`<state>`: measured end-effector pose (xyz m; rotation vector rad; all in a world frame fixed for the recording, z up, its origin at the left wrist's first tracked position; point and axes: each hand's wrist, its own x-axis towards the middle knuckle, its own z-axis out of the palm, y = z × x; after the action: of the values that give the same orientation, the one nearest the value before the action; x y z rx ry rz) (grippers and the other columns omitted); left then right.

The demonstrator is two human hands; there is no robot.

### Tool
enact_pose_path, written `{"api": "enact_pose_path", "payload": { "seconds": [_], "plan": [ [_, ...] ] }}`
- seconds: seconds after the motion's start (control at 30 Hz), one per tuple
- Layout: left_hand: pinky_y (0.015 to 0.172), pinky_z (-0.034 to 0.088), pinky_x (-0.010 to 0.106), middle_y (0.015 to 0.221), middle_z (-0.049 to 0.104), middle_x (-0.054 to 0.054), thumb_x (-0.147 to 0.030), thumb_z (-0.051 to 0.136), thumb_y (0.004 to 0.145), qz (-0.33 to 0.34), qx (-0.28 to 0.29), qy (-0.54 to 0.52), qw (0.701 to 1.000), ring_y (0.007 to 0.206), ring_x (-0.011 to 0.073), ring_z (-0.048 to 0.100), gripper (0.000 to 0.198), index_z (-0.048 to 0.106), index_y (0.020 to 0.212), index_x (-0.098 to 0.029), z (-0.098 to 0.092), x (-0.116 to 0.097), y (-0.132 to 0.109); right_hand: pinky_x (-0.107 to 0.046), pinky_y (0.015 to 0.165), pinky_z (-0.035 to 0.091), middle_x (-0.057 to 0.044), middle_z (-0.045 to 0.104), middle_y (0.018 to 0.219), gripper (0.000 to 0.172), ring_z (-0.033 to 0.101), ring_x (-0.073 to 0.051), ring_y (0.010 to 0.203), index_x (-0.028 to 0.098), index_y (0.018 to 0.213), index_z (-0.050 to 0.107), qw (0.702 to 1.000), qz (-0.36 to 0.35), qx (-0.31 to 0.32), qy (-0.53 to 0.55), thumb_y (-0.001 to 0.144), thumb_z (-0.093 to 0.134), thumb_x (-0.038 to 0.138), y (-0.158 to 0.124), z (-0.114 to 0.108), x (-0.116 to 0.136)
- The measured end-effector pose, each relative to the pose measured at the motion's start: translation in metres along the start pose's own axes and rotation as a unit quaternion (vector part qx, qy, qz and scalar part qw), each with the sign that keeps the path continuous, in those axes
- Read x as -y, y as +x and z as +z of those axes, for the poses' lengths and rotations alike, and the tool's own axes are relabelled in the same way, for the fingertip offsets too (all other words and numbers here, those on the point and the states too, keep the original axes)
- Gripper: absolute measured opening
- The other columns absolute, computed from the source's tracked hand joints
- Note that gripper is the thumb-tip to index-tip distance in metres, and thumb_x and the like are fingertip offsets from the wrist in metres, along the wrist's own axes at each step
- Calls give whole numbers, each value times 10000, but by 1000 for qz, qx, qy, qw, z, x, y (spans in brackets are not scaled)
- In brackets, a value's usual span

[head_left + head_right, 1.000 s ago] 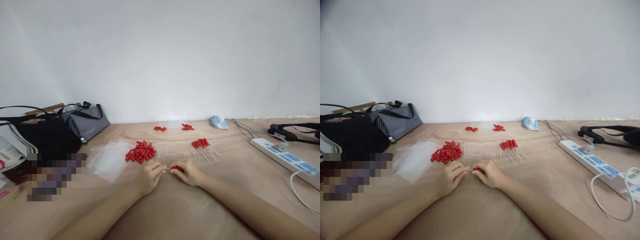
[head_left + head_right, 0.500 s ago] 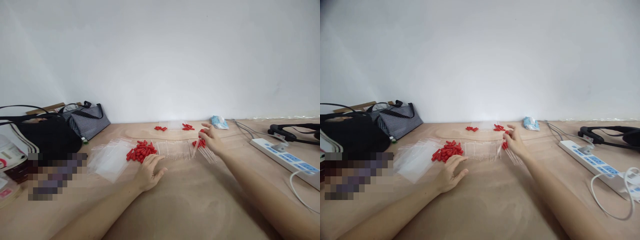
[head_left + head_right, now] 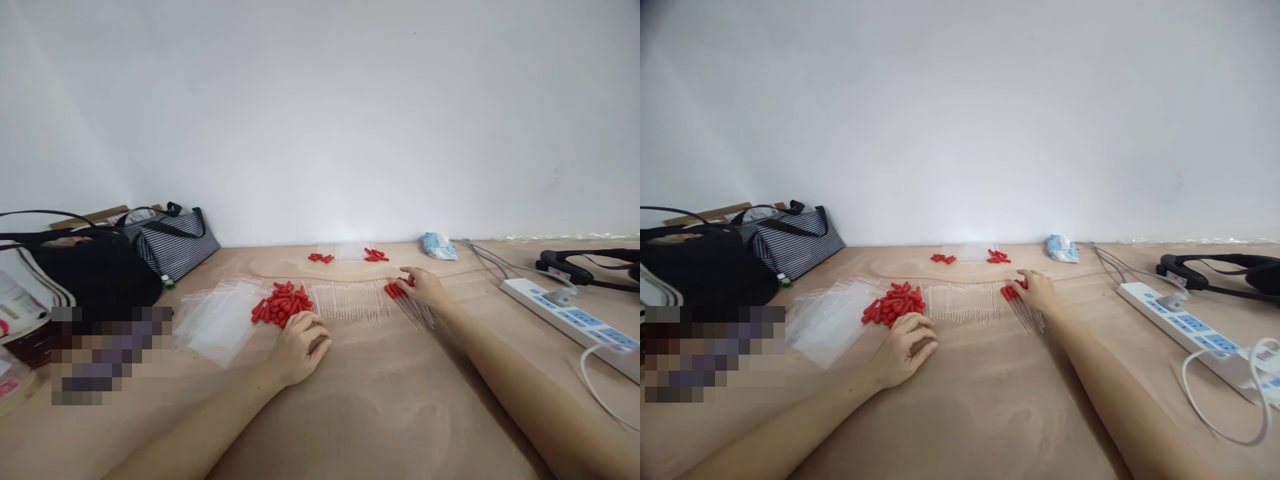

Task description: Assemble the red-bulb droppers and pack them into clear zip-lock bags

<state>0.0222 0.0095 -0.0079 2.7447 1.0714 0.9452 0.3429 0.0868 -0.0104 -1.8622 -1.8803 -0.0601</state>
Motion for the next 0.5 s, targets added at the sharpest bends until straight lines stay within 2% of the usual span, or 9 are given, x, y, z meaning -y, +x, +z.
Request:
{"api": "enact_pose_path", "payload": {
  "seconds": [0.1,0.23,0.37,0.5],
  "plan": [
    [789,393,372,888,573,51,-198,533,770,-2,5,1,1000,871,196,506,70,601,767,-185,1,0,0,-257,649,377,-77,627,799,272,566,-176,717,151,898,621,1000,18,-10,-20,749,494,340,-7,-3,14],
    [771,382,362,850,573,40,-189,531,762,-12,-16,25,999,829,189,498,48,579,756,-185,2,-1,-1,-259,590,373,-76,636,730,244,577,-186,685,181,667,624,996,51,67,-18,746,481,363,-21,-6,46],
    [683,364,350,761,563,33,-218,538,748,-91,-70,103,988,761,204,484,72,520,692,-177,-4,5,1,-294,641,402,-92,637,718,225,593,-212,737,182,612,620,988,90,119,-39,723,507,341,-27,-3,64],
    [700,352,369,779,570,38,-246,559,736,-139,-93,156,974,790,229,487,65,541,733,-184,-13,22,9,-317,687,414,-103,640,746,192,595,-224,782,173,617,617,986,98,126,-39,694,527,324,-24,2,64]
  ]
}}
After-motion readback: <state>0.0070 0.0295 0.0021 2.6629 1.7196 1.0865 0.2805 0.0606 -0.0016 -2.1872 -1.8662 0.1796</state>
